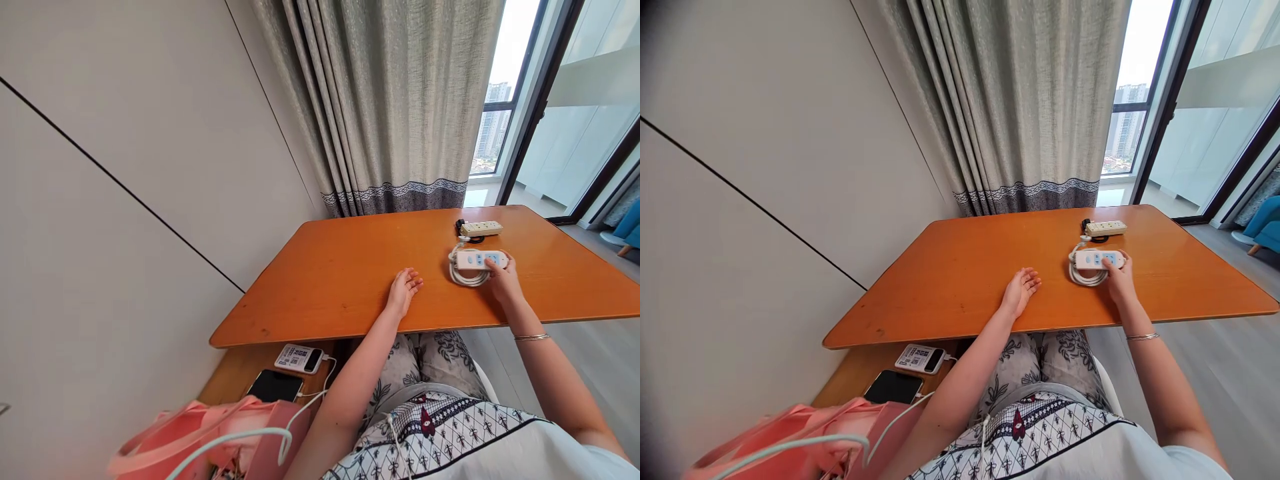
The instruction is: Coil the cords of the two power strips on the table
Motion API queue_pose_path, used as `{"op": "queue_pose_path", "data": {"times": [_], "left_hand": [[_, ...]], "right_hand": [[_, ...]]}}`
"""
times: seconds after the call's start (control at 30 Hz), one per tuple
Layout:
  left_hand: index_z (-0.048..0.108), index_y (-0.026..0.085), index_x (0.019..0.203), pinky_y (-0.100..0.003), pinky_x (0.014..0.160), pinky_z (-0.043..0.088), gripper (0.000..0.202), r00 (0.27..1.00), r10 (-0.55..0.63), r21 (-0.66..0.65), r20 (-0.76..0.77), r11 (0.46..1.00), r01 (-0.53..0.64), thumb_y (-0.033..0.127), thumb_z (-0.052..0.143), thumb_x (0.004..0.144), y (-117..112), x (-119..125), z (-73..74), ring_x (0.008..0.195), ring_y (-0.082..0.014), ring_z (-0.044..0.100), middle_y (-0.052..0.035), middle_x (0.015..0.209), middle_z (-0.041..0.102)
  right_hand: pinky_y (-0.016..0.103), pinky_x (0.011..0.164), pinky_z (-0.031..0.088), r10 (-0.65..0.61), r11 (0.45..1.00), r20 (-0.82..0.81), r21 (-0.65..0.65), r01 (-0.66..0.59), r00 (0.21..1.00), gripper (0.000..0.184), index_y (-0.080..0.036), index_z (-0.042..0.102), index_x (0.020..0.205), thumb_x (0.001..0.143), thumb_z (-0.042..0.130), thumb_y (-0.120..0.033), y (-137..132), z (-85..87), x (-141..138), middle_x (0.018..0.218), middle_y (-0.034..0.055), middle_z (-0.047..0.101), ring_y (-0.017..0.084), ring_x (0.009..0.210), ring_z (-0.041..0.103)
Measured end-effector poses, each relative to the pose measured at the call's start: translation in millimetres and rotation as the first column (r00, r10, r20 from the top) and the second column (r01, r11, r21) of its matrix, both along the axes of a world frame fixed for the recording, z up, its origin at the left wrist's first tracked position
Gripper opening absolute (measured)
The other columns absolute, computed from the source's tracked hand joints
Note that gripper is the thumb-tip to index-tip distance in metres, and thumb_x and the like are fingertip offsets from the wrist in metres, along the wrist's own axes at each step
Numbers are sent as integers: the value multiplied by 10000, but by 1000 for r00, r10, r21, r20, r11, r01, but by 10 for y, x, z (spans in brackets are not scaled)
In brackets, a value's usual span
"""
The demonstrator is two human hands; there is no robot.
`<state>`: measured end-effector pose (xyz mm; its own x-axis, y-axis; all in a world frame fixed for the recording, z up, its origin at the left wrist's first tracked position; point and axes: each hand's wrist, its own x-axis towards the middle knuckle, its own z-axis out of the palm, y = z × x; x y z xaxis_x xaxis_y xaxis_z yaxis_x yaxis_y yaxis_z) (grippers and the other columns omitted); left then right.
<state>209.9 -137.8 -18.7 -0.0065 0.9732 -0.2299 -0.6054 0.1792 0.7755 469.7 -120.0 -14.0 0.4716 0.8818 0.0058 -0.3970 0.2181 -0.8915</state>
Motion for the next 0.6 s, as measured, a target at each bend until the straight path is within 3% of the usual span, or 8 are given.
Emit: {"op": "queue_pose_path", "data": {"times": [0.1,0.17,0.27,0.4,0.6], "left_hand": [[604,175,942,-284,745,514,64,998,-31,33,-45,999,33,228,612,906,-17,14,-3,706,-121,629,-64,947,647],[610,174,932,-268,715,502,57,996,-50,41,-68,998,53,185,622,877,-27,30,-5,684,-111,622,-57,933,659],[615,176,917,-250,687,486,74,991,-69,49,-114,996,75,156,630,847,-38,45,-4,666,-100,615,-47,926,671],[609,179,905,-248,678,480,87,982,-84,59,-171,994,95,156,640,827,-52,45,11,654,-96,609,-44,921,677],[601,176,904,-230,657,465,102,961,-123,77,-248,986,146,181,654,817,-81,50,33,649,-88,597,-38,902,679]], "right_hand": [[244,593,561,-266,962,109,-29,271,958,731,-264,406,1132,538,830,-309,76,-101,515,1185,66,591,188,962,649],[330,679,608,-376,918,168,-63,391,911,725,-269,378,1123,560,824,-370,106,-199,756,1256,93,566,230,1051,650],[437,841,610,-393,903,263,-70,424,881,729,-273,357,1110,574,825,-436,120,-319,912,1271,101,552,253,1121,638],[479,1073,480,-406,897,397,0,442,823,733,-237,375,1096,574,837,-464,130,-352,886,1199,100,582,243,1141,615],[446,1014,503,-330,897,456,-121,424,827,737,-230,388,1122,602,819,-525,167,-295,810,1223,112,598,243,1119,615]]}}
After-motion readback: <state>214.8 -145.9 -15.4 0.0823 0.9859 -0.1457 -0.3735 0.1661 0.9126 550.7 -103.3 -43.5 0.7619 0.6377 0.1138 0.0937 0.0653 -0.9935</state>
